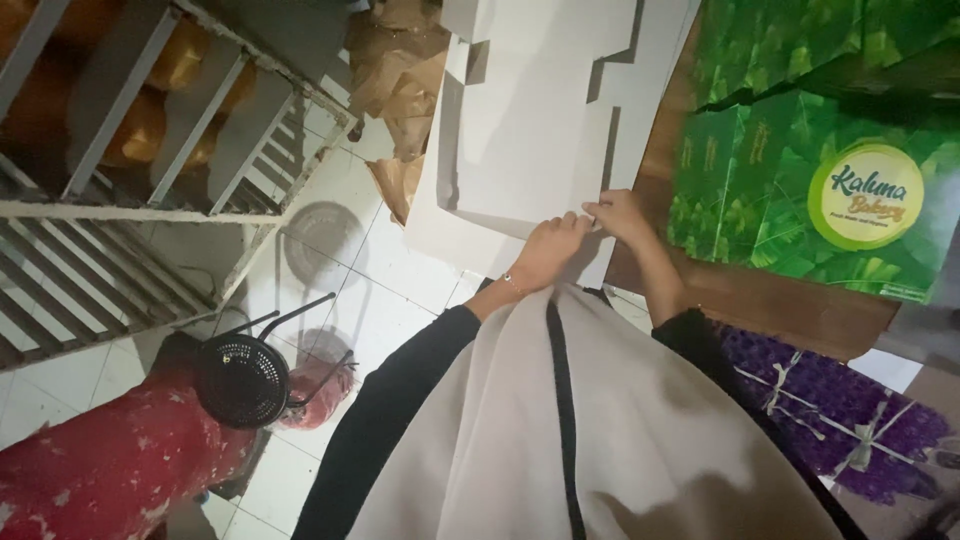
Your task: Assemble and fold cardboard bakery boxes for packaging.
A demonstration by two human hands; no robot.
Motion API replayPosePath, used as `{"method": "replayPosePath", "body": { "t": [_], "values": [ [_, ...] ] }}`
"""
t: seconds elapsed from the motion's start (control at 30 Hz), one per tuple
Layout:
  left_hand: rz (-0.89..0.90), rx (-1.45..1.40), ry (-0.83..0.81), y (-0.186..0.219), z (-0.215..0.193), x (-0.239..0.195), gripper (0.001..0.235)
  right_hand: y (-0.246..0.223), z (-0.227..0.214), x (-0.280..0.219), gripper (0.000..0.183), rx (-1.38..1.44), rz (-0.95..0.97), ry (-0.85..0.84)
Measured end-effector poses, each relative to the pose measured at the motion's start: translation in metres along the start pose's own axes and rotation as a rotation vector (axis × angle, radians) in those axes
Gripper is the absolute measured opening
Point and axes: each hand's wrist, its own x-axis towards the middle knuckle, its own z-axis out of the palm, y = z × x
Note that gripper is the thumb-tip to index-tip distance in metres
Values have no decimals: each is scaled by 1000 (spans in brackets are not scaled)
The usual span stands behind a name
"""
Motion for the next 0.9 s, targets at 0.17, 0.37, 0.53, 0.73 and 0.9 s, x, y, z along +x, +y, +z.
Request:
{"method": "replayPosePath", "body": {
  "t": [0.17,0.37,0.53,0.73,0.9],
  "values": [
    [-64,-260,-40,1,-46,-6,17,10,-17,8,27,101,80,100],
    [-556,-949,23,-16,-75,-22,18,11,-12,5,39,140,226,90],
    [-714,-950,44,-27,-52,-11,20,-58,-29,-37,36,274,93,46],
    [-791,-974,94,-35,-86,6,19,-134,-32,-74,35,520,129,21],
    [-727,-901,109,-28,-118,-1,13,-141,-15,-75,34,571,149,66]
  ]
}}
